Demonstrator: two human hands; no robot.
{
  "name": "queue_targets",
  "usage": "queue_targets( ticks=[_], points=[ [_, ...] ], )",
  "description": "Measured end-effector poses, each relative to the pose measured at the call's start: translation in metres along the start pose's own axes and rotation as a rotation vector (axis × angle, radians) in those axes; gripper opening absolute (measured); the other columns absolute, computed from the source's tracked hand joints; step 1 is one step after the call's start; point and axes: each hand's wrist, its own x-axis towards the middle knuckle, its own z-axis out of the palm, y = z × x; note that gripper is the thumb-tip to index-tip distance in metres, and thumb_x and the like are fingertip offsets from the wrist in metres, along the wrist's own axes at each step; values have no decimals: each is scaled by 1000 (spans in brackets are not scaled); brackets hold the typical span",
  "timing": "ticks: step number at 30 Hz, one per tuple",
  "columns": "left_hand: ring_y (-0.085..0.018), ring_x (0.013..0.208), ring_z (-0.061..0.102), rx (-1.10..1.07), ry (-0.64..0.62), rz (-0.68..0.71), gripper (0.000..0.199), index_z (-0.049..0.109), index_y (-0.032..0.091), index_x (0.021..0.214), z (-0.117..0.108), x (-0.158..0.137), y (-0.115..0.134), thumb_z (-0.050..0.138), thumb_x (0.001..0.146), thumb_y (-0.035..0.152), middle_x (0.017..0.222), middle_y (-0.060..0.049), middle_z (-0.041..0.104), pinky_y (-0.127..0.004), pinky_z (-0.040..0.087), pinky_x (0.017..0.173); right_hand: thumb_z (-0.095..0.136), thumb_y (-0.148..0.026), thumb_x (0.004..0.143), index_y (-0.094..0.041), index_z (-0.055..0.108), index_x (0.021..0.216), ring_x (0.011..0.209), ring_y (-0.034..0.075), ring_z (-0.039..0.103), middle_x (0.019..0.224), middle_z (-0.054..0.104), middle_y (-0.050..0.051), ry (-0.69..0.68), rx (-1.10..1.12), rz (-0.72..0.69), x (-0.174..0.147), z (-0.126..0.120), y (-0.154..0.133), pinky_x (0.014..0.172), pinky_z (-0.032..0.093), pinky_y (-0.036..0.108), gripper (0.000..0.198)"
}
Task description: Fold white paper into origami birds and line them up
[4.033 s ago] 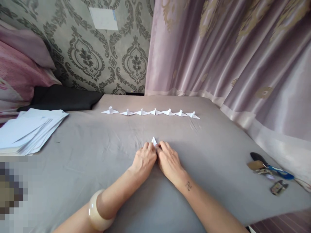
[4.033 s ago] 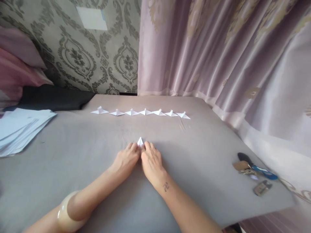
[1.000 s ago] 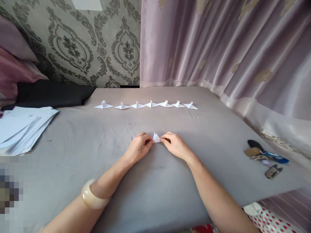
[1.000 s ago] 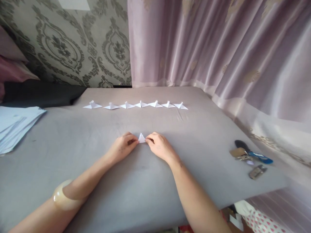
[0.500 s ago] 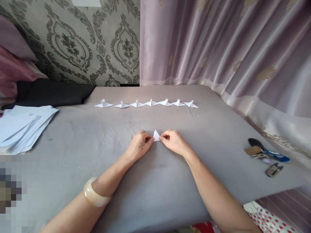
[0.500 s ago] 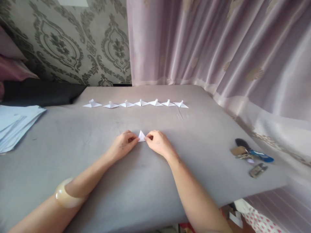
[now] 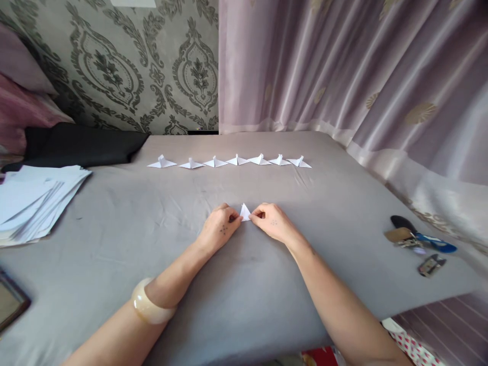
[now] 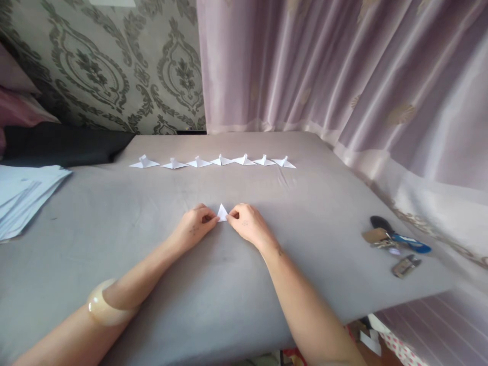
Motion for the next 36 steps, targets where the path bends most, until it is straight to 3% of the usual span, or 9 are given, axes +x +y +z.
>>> queue_targets(
  ticks=[8,12,17,22,28,32,36],
  points=[
    [-19,80,57,134,-11,68,20,61,19,76,3,-3,-2,50,89,30,85,-4,57,-29,45,68,59,-36,82,-21,66,73,70,13,57,82,66,2,-5,2,8,1,2,1,60,39,24,19],
    [-21,92,53,246,37,167,14,58,19,92,3,-6,1,44,92,24,95,-6,56,-31,46,76,60,-33,82,-21,63,76,71,13,56,79,64,0,7,3,12,2,2,3,62,38,24,14],
    [-20,93,52,423,-52,390,27,58,18,105,1,-13,13,35,94,10,101,-7,60,-31,48,81,52,-22,88,-23,64,89,76,12,57,90,63,1,44,-52,-170,-7,5,-1,67,39,23,11],
    [-24,88,56,636,-121,332,26,61,11,103,9,-24,30,41,88,4,93,-12,61,-32,51,71,38,-13,94,-23,63,106,93,17,56,104,60,6,5,-356,-295,-28,6,-15,72,39,26,30],
    [-22,84,55,703,-99,337,29,62,13,100,12,-33,35,45,81,0,94,-11,62,-30,51,69,34,-6,91,-20,57,118,103,22,53,110,58,11,-36,-548,-258,-41,5,-27,76,41,32,39],
    [-24,88,57,555,-86,308,28,64,14,96,4,-30,27,44,79,2,96,-11,63,-33,52,74,33,-3,88,-17,62,112,102,22,55,111,59,11,-20,-552,-228,-40,3,-19,70,42,30,40],
    [-18,85,62,161,63,176,26,64,18,92,-2,-20,13,43,81,6,94,-7,66,-28,50,76,38,-6,86,-20,68,100,94,19,59,109,62,8,42,-423,-213,-32,1,-7,74,42,28,36]
  ],
)
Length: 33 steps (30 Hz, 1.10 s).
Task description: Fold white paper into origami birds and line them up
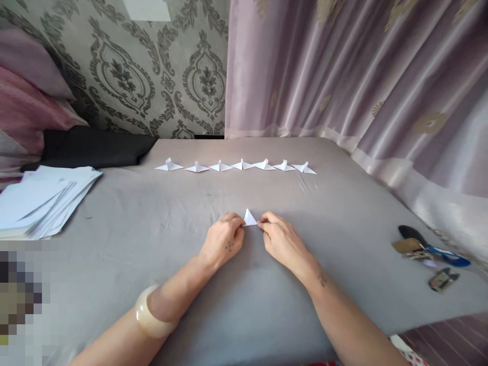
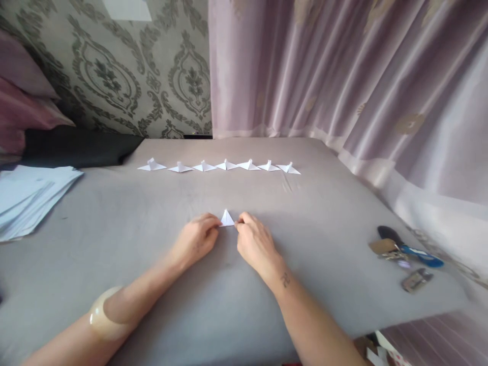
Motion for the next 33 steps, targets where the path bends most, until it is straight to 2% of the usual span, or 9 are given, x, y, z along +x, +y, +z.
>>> queue_targets(
  ticks=[2,4,10,15,19,22,27,30,33],
  points=[
    [-15,75,63,-135,77,-117,27,64,18,93,0,4,-5,43,81,8,91,-5,67,-25,49,71,41,-7,83,-22,67,101,91,18,61,108,63,6,46,82,58,4,1,4,76,43,28,35],
    [-14,72,63,-201,92,-165,28,65,18,94,0,6,-7,43,80,8,91,-5,68,-24,49,69,43,-7,80,-24,64,108,90,17,62,106,66,4,80,157,120,7,0,5,78,43,28,38],
    [-11,68,60,-291,47,-98,33,70,19,91,-2,5,-2,42,80,6,99,-5,66,-22,46,68,40,-8,80,-30,63,116,86,16,62,103,67,1,27,273,88,3,-13,6,74,45,26,48],
    [-9,67,58,-299,4,-92,31,71,19,77,-2,5,0,44,75,5,100,-4,63,-22,45,65,40,-9,81,-31,72,102,85,14,62,111,66,-1,-66,266,8,-3,-20,9,74,44,26,44],
    [-12,70,57,-293,-17,-108,19,65,17,73,-3,5,3,48,74,9,91,-4,63,-23,45,66,44,-10,81,-29,75,92,96,17,61,115,63,1,-91,172,-38,-5,-20,8,76,43,28,38],
    [-15,76,57,-276,-13,-104,10,60,19,83,-3,4,3,54,76,16,85,-2,61,-25,46,68,45,-11,82,-28,73,91,98,17,60,113,62,2,-88,153,-48,-5,-18,6,77,42,28,34],
    [-16,83,57,-269,-61,-59,11,55,21,90,1,3,-3,55,80,18,89,-1,60,-27,45,73,52,-22,85,-24,65,80,88,16,59,100,62,2,-36,140,7,-2,-12,4,71,39,27,14],
    [-17,84,56,-262,-80,-61,12,54,22,91,3,4,-6,56,80,17,89,-2,60,-27,45,73,57,-26,84,-23,56,83,82,15,58,91,60,0,4,155,51,0,-9,3,67,37,26,3],
    [-17,84,56,-258,-83,-51,12,53,21,90,4,5,-8,56,80,17,88,-2,60,-28,45,73,59,-25,82,-25,52,89,81,15,57,90,61,-2,31,205,66,2,-6,3,64,36,25,10]
  ],
)
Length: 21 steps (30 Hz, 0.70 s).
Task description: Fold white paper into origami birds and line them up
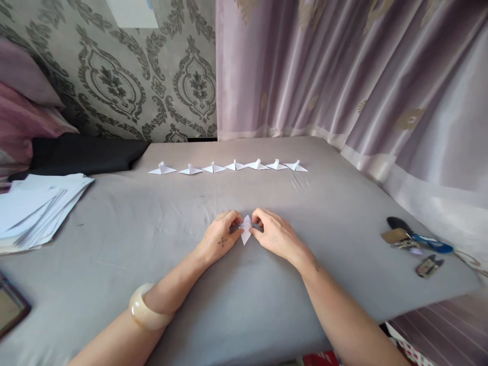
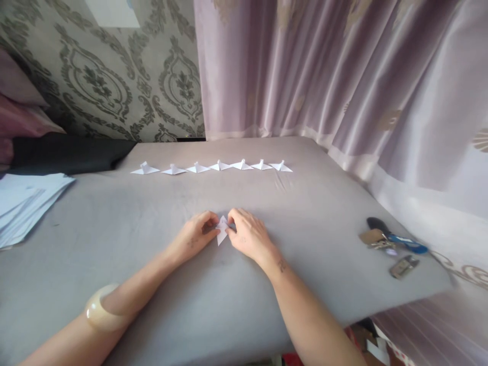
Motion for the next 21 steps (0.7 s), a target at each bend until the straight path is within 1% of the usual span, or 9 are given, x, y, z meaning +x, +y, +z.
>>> queue_targets(
  ticks=[3,6,9,13,15,16,18,21],
  points=[
    [-17,83,56,1,19,28,12,54,21,90,1,0,-1,57,80,16,89,-2,59,-28,45,73,58,-24,83,-27,54,93,82,14,57,94,61,-2,-3,44,-14,1,3,0,65,37,25,11],
    [-18,85,55,12,41,76,10,55,20,88,2,1,-2,57,80,16,91,-3,57,-28,46,74,56,-27,85,-27,59,98,86,14,57,95,60,-1,-7,43,-28,2,5,1,68,39,25,13],
    [-18,87,54,33,45,121,9,54,20,87,3,2,-4,57,81,14,89,-3,58,-29,45,77,55,-30,87,-26,63,103,87,14,57,98,59,1,-11,37,-28,2,6,2,70,39,25,18],
    [-19,87,55,8,17,164,18,56,20,99,6,4,-8,56,82,15,89,-4,60,-29,45,76,56,-32,86,-24,67,89,80,13,57,94,58,1,-33,44,-16,2,6,3,65,38,25,14],
    [-19,85,56,1,6,176,12,60,19,94,7,7,-9,56,83,17,87,-4,61,-29,45,75,57,-33,85,-24,67,84,77,13,57,92,58,1,-25,50,-13,2,7,4,63,37,25,13],
    [-18,83,56,-5,7,172,8,62,19,88,7,9,-9,55,83,18,85,-4,61,-28,44,74,58,-32,85,-24,67,84,75,12,56,91,58,1,-13,58,-10,3,9,4,62,36,24,12],
    [-17,77,56,-59,19,116,9,63,18,77,5,13,-7,56,82,21,81,-3,60,-27,44,70,60,-32,83,-24,67,80,72,12,56,90,58,0,13,92,0,5,12,6,61,36,24,11],
    [-15,67,56,-310,27,-78,14,65,17,78,-2,17,-1,61,80,30,72,-1,62,-25,42,64,61,-35,81,-21,66,73,68,12,55,85,58,0,80,214,29,11,19,8,63,39,24,17]
  ],
)
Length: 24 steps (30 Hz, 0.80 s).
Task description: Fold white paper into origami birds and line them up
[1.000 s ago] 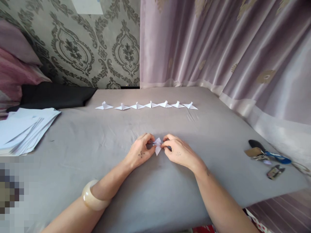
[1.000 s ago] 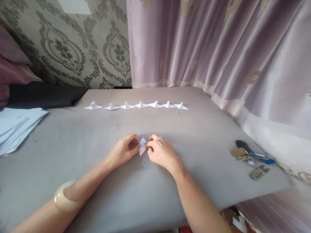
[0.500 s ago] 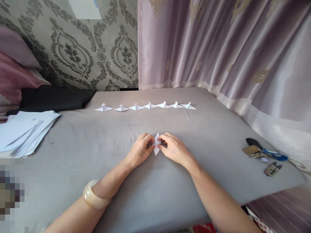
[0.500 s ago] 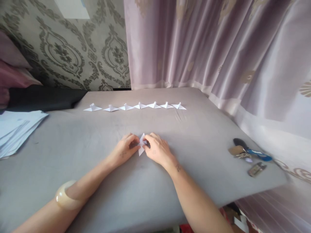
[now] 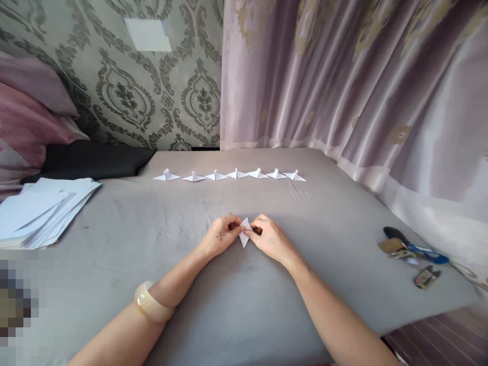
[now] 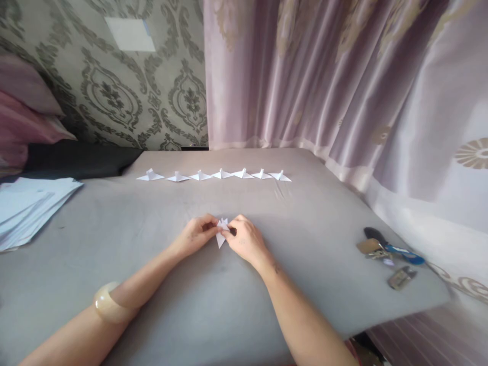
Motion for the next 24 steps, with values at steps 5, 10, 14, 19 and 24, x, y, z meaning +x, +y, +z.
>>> queue_targets(
  ticks=[5,10,14,19,24],
  points=[
    [-12,64,56,-480,79,-201,27,65,16,75,-9,-1,13,72,71,41,70,1,65,-22,41,62,60,-37,80,-18,68,76,72,14,58,83,61,2,99,331,-27,7,6,-7,67,45,26,21],
    [-12,70,56,-622,137,-149,27,68,16,79,-8,-6,15,76,67,39,78,-2,65,-22,42,63,62,-37,79,-16,70,84,72,16,62,90,64,6,214,428,-55,2,4,-19,64,48,26,23],
    [-12,71,57,-598,185,-142,27,68,15,78,-6,-11,18,77,67,39,76,-2,65,-22,43,64,62,-37,80,-17,69,93,71,16,65,95,67,7,277,470,-51,-2,5,-24,66,51,27,25],
    [-13,76,61,-740,168,-126,27,66,16,81,-3,-15,23,77,68,38,82,-1,67,-25,48,73,62,-38,80,-18,69,95,78,20,67,92,71,7,296,524,-53,-3,10,-25,75,53,32,26],
    [-13,76,62,-735,198,-138,33,68,19,93,0,-15,23,78,67,37,92,-3,70,-22,46,64,59,-36,83,-18,70,92,84,19,67,96,69,8,300,509,-116,-3,14,-25,80,53,32,22]
  ],
)
